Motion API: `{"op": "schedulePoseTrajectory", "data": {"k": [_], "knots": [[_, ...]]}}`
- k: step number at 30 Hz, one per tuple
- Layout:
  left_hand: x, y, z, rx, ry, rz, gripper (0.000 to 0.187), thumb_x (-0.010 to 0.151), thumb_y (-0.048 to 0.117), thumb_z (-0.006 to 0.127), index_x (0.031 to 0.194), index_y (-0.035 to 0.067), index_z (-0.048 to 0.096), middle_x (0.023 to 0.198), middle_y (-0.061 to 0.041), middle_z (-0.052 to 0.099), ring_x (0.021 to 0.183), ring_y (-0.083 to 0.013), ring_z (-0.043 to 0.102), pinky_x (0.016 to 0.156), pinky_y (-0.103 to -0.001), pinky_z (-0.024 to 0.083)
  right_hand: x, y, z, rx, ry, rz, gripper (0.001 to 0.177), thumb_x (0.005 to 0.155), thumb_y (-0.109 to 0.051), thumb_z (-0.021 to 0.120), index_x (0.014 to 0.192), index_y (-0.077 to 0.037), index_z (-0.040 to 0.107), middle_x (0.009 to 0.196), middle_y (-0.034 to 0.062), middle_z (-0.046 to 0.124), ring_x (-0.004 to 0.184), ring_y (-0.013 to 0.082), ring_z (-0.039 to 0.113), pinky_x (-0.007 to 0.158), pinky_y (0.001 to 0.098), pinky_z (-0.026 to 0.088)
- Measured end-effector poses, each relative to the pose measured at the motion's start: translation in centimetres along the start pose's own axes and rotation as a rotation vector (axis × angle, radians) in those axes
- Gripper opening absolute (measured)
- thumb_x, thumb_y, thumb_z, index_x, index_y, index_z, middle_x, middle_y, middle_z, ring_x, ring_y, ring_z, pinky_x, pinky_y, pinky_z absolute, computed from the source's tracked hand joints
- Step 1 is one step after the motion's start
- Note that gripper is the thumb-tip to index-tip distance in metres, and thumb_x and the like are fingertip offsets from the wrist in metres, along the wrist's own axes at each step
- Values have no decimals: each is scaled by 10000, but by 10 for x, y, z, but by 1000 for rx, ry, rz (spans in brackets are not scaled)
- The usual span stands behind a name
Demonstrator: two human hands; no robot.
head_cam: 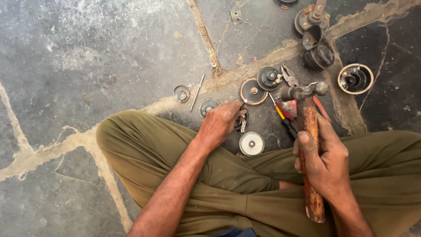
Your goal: The person sits on the floor and uses a screwdriver, pliers, and a hammer to disassemble and adjust a small mechanical component. They remove parts, tap them with a hammer, and reassemble the unit.
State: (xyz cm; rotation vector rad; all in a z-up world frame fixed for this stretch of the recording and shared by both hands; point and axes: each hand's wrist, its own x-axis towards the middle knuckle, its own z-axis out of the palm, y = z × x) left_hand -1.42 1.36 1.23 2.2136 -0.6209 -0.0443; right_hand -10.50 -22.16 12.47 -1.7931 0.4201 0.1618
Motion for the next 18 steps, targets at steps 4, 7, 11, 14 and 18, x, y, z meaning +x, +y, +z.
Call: {"op": "schedulePoseTrajectory", "data": {"k": [4,7,11,14,18], "knots": [[1,1,0,24,-11,35,183,966,157,671,1111,46,669,967,-169,708,930,-375,699,795,-480,545,0,1,1,3,-2,-9,530,1025,-248,563,1510,-45,491,714,42,609,518,89,558,449,251,456],[5,2,1,13,-30,13,162,961,158,674,1089,59,675,940,-160,711,903,-370,704,770,-481,547,-1,-4,6,-26,1,-27,527,1023,-235,574,1511,-50,499,700,37,605,513,88,553,448,253,452],[9,2,3,3,27,18,190,976,124,632,1152,68,673,985,-163,722,903,-370,709,738,-475,554,-9,-12,10,-234,40,-104,553,1006,-198,592,1531,-58,486,667,47,630,529,101,595,487,273,497],[8,-2,6,40,-57,-61,161,983,140,645,1128,75,671,967,-161,728,897,-380,709,728,-497,545,-18,-15,5,-369,70,-230,572,1007,-183,602,1544,-51,457,665,62,646,556,104,630,540,295,524],[6,-5,10,51,-31,12,241,955,91,623,1193,86,659,1010,-157,725,924,-370,715,761,-481,561,-12,-19,5,-502,-15,-249,623,982,-201,621,1567,-83,442,659,124,659,511,179,660,517,358,524]]}}
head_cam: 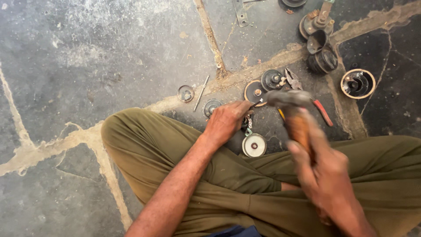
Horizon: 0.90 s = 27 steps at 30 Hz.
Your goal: The person sits on the floor and uses a screwdriver, pliers, and a hammer to disassemble and adjust a small mechanical component. They remove parts, tap them with a hammer, and reassemble the unit.
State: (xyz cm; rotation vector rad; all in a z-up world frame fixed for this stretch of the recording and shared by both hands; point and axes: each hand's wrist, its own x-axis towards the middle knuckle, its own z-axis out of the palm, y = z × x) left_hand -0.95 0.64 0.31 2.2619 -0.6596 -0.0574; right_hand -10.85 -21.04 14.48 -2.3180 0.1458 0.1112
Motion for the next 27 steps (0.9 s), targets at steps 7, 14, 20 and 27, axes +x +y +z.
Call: {"op": "schedulePoseTrajectory", "data": {"k": [7,14,20,27], "knots": [[-2,-2,2,-3,4,15,242,952,92,620,1193,83,646,1038,-156,729,913,-374,714,753,-471,567,15,-21,-16,-325,-212,349,648,1007,-310,644,1622,-238,452,818,215,725,662,339,732,688,435,575],[0,-7,5,-17,-27,15,276,943,68,606,1217,80,642,1049,-173,722,933,-388,706,769,-484,559,-3,15,-11,-339,15,-105,578,989,-269,639,1553,-228,520,781,191,709,609,314,687,641,445,561],[-6,-9,13,19,-73,-48,333,918,53,602,1230,134,684,1014,-181,727,928,-396,702,761,-496,550,23,-27,-15,-200,-41,114,592,1006,-237,660,1572,-137,521,713,214,663,523,320,615,561,451,522],[-2,-9,7,19,-62,-35,232,976,125,626,1205,95,653,1014,-170,723,924,-390,702,758,-494,546,15,-9,-22,-286,-34,-46,543,949,-180,663,1471,-77,557,746,167,707,580,314,651,552,468,503]]}}
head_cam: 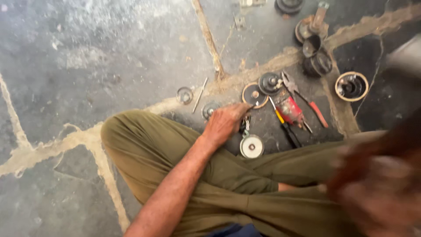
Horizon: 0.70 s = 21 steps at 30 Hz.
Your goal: The person sits on the floor and uses a screwdriver, pliers, and a hammer to disassemble and adjust a small mechanical component. They remove parts, tap them with a hammer, and reassemble the unit.
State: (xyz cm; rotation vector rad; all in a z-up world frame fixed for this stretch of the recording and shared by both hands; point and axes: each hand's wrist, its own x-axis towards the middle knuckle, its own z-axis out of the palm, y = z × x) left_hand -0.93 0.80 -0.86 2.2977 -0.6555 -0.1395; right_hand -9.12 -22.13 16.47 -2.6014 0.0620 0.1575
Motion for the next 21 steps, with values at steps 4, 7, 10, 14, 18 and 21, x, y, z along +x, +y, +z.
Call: {"op": "schedulePoseTrajectory", "data": {"k": [4,7,10,14,18,21], "knots": [[2,0,-5,33,-13,19,317,906,58,600,1214,97,658,1036,-173,721,935,-388,703,773,-488,552,1,23,36,57,-74,-99,639,931,-176,670,1544,-100,506,818,189,724,642,357,680,561,485,524],[3,-1,4,-10,-44,-20,353,877,44,612,1221,97,670,1000,-177,718,921,-392,704,771,-492,553,-7,11,18,111,101,-116,630,970,-196,665,1557,-105,457,862,227,697,684,387,684,587,474,535],[1,2,9,-63,-5,21,310,912,51,627,1218,90,661,1028,-171,718,926,-393,704,777,-493,556,-14,-19,-14,262,253,97,611,1004,-182,603,1586,-144,420,812,211,669,607,335,667,567,429,529],[0,-2,0,-24,32,48,289,925,35,610,1209,74,647,1095,-162,726,926,-389,705,773,-486,561,9,-40,-1,241,233,-116,617,992,-146,547,1589,-130,390,961,202,738,642,326,671,561,409,525],[8,-1,7,-6,23,50,381,869,7,574,1227,94,675,1110,-157,728,963,-385,713,799,-482,567,11,-20,10,179,6,-160,673,976,-222,655,1595,-160,399,798,238,685,686,359,691,583,406,543],[-4,-3,12,-32,-7,17,325,907,38,592,1216,90,679,1075,-159,726,947,-388,713,790,-486,565,-6,-10,7,141,42,212,667,1023,-226,615,1643,-187,372,795,228,726,632,335,668,588,424,531]]}}
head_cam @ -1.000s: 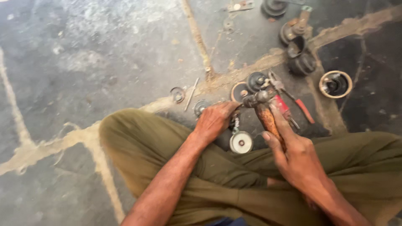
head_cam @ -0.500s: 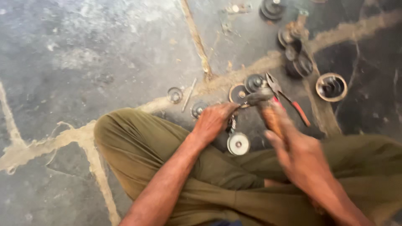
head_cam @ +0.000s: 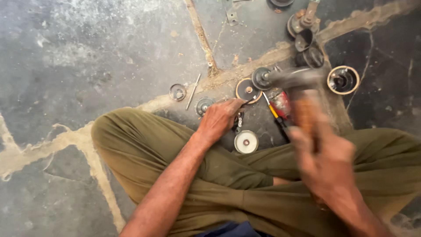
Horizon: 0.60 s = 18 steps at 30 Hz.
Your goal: The person sits on the floor and uses a screwdriver, pliers, and a hammer to disassemble and adjust a small mechanical component. They remove parts, tap them with a hammer, and reassemble the unit.
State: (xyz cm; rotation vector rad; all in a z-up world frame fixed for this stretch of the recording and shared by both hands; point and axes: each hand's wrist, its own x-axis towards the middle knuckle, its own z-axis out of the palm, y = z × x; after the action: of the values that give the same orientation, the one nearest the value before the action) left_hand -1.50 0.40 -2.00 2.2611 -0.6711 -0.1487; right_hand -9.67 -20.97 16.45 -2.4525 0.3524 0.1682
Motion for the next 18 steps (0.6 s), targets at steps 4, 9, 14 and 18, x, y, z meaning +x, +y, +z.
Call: {"op": "schedulePoseTrajectory", "data": {"k": [4,9,14,18], "knots": [[1,-3,-11,0,36,38,262,925,52,603,1181,62,656,1077,-176,717,929,-409,692,762,-501,547,9,-3,12,278,92,-158,586,1019,-216,594,1570,-135,412,901,260,681,720,420,680,624,447,558],[14,4,-9,28,8,22,188,915,69,609,1100,71,643,949,-174,691,909,-406,687,753,-512,531,31,21,35,19,-131,-358,657,923,-222,679,1529,-105,455,988,286,718,839,474,710,657,517,565],[2,9,-20,-37,43,-45,168,1004,194,655,1089,50,632,938,-186,664,907,-410,675,766,-511,525,89,32,34,-199,17,-245,605,1011,-281,651,1573,-139,476,821,266,702,688,436,688,623,529,526],[6,16,-19,-59,50,-51,235,978,220,657,1150,60,654,1117,-171,657,1036,-400,653,851,-494,532,136,52,38,-457,84,-358,584,985,-303,712,1508,-102,553,840,263,693,748,456,677,660,545,528]]}}
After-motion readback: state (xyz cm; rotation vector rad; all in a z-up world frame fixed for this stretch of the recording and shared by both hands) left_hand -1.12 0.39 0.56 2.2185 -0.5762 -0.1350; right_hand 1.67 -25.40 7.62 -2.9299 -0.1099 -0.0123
